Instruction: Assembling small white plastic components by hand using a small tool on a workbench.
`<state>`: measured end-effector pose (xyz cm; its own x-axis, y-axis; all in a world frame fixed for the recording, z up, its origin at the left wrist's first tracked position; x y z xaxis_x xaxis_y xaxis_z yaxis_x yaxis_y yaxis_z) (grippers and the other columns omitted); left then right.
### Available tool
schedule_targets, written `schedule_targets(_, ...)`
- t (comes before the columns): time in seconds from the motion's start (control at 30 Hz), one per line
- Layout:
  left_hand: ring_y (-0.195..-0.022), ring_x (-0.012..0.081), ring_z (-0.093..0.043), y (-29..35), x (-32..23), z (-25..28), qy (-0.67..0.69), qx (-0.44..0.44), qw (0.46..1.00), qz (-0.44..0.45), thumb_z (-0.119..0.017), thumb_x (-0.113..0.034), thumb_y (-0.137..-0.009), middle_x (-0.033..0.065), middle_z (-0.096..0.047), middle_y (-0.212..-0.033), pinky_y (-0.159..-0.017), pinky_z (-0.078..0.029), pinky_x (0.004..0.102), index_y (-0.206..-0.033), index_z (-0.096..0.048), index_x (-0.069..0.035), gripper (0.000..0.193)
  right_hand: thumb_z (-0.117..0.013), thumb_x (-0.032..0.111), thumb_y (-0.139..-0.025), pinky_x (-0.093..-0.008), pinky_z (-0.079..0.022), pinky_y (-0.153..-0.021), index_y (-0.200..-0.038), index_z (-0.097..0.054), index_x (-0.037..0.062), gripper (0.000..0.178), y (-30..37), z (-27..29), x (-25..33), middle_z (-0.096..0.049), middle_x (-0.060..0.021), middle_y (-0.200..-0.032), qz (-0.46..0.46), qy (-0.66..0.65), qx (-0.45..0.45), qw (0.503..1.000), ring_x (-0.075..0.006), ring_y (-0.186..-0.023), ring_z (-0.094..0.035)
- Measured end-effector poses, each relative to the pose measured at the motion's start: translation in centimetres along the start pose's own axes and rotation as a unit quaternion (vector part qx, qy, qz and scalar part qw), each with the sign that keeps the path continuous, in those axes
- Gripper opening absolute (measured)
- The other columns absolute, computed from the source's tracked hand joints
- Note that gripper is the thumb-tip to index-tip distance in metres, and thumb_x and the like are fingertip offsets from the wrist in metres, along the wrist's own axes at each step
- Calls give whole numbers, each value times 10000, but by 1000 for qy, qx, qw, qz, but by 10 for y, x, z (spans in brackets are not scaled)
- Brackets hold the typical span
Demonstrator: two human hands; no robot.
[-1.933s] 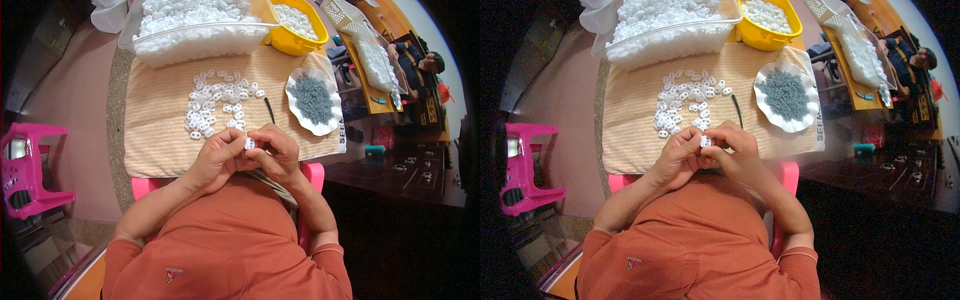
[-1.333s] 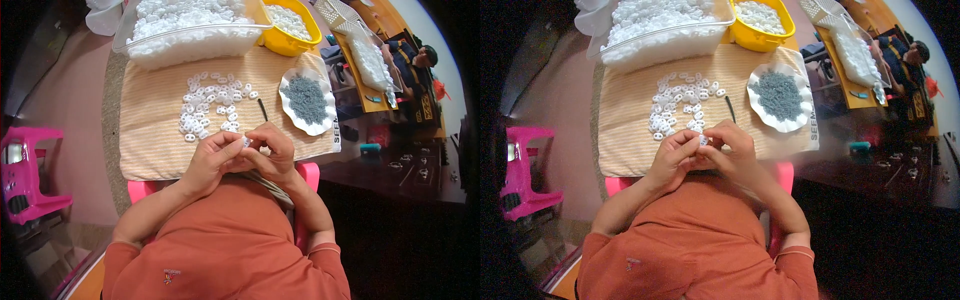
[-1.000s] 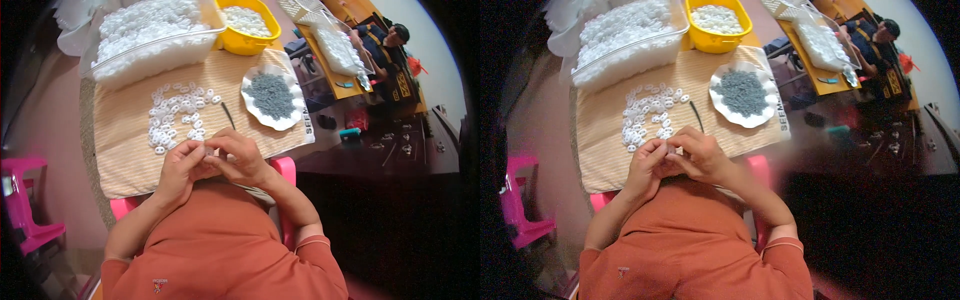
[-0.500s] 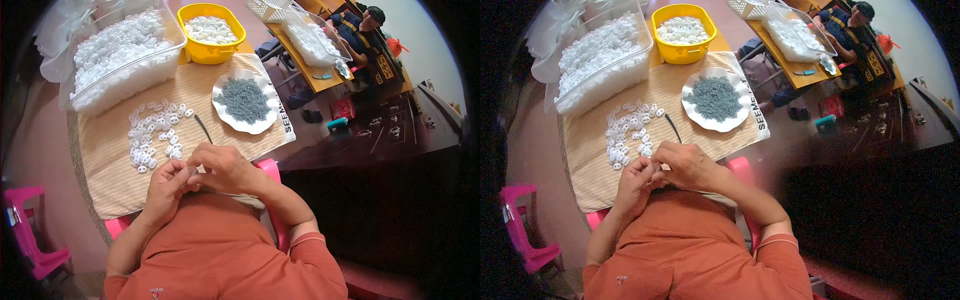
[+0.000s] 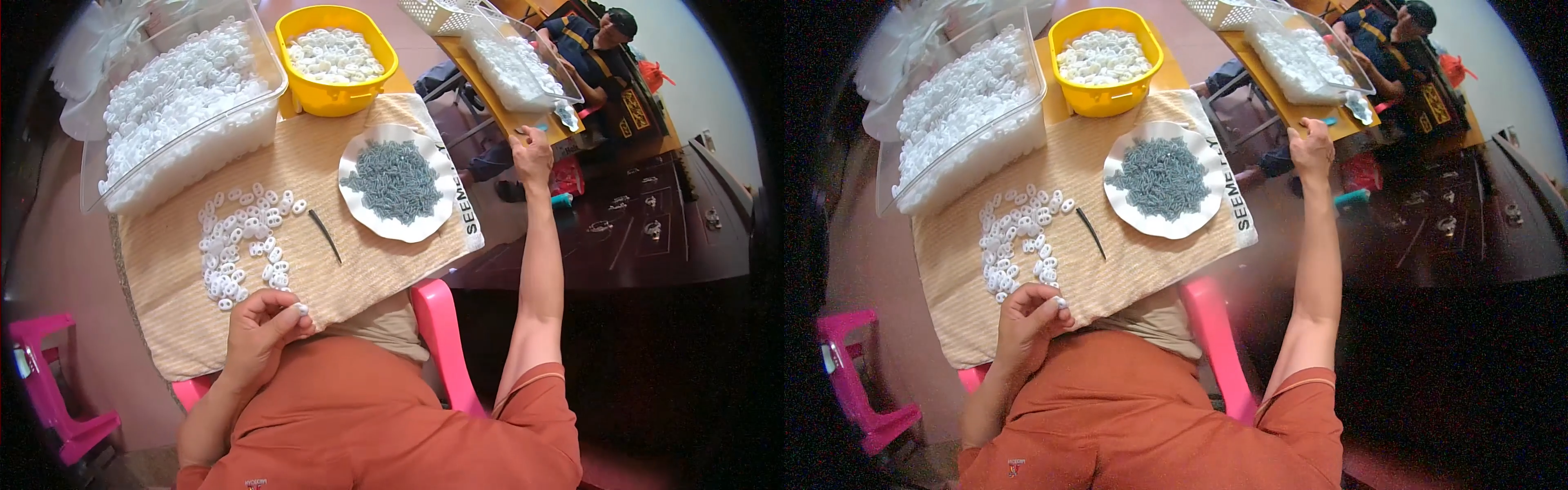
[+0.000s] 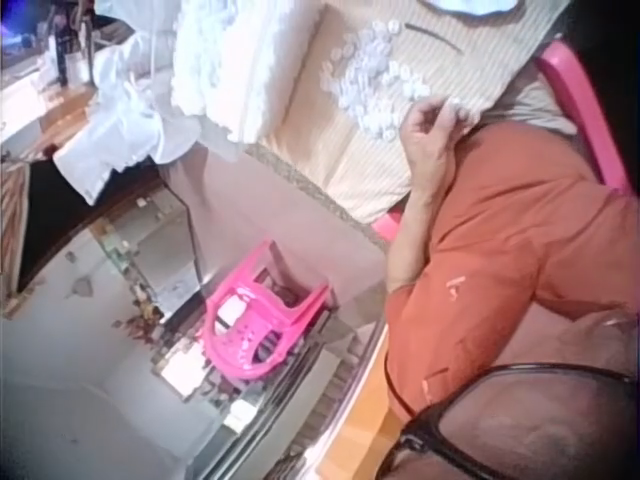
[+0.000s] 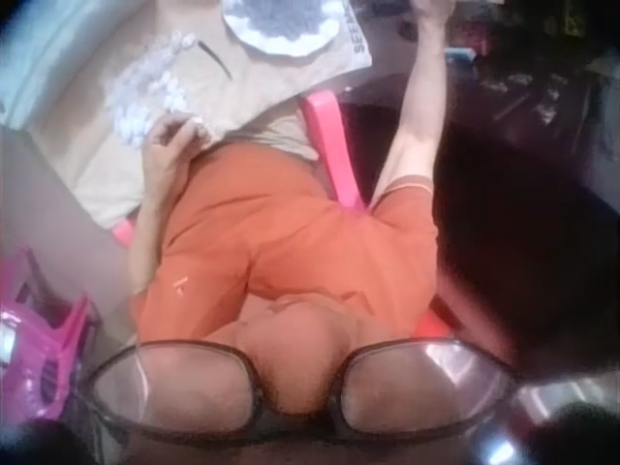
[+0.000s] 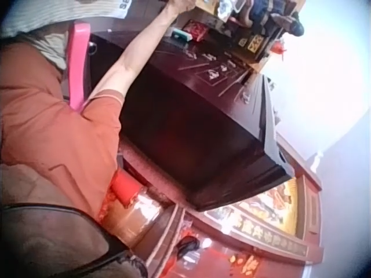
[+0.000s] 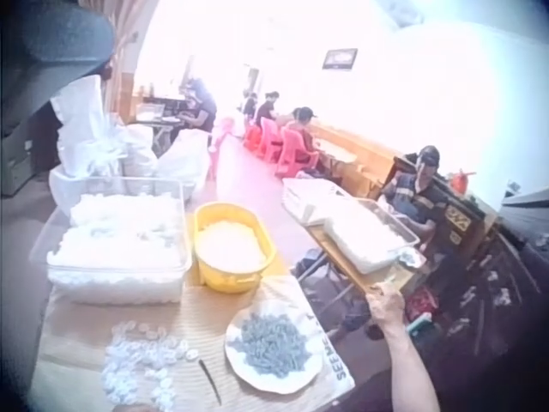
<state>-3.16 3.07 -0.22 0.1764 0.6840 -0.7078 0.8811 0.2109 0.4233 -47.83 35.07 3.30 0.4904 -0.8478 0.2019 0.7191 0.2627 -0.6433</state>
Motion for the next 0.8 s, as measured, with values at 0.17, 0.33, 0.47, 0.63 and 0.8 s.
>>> schedule_targets(0.17,-755,151,-667,-5,-6,8,8,-23,1000,-13,-659,-3,-855,81,-651,-850,-695,-587,286,-998,-584,-2,161,-781,398,-707,-427,-332,-1077,-1281,-471,-93,817,-8,-45,-52,-413,-304,-1384,44,127,134,982,-433,-1277,-405)
schedule_targets(0.33,-741,157,-660,-13,-7,5,-10,-23,999,-27,-653,9,-849,91,-635,-870,-673,-583,270,-969,-583,-3,140,-754,427,-729,-444,-320,-1085,-1257,-497,-88,781,-14,-62,-89,-460,-298,-1344,75,177,137,972,-420,-1273,-414)
schedule_targets(0.47,-767,166,-647,-20,-10,-1,7,21,998,-53,-638,25,-848,99,-590,-909,-671,-579,265,-962,-576,4,131,-758,379,-729,-459,-338,-1065,-1194,-552,-47,663,-4,-68,-79,-530,-252,-1268,100,129,132,978,-421,-1227,-447)
schedule_targets(0.63,-808,175,-647,-25,-13,-7,24,32,998,-41,-635,23,-852,97,-573,-906,-704,-581,291,-950,-580,3,115,-762,298,-729,-482,-352,-1046,-1135,-589,-1,534,7,-56,-58,-584,-180,-1203,143,161,41,976,-405,-1181,-480)
schedule_targets(0.8,-861,204,-671,-27,-15,-6,8,6,999,-35,-637,-1,-864,94,-578,-898,-745,-587,324,-959,-585,9,108,-699,197,-777,-493,-375,-1029,-976,-637,54,253,15,-52,-42,-622,-118,-1023,172,166,12,971,-350,-1098,-538)
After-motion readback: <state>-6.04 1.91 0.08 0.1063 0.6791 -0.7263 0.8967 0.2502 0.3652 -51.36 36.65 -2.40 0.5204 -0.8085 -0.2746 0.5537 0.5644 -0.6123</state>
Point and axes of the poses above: each hand's wrist, its own y-axis away from the middle knuckle, its own z-axis out of the back of the hand, x = y × z, the point moved 4 cm from there along -y, towards the middle knuckle
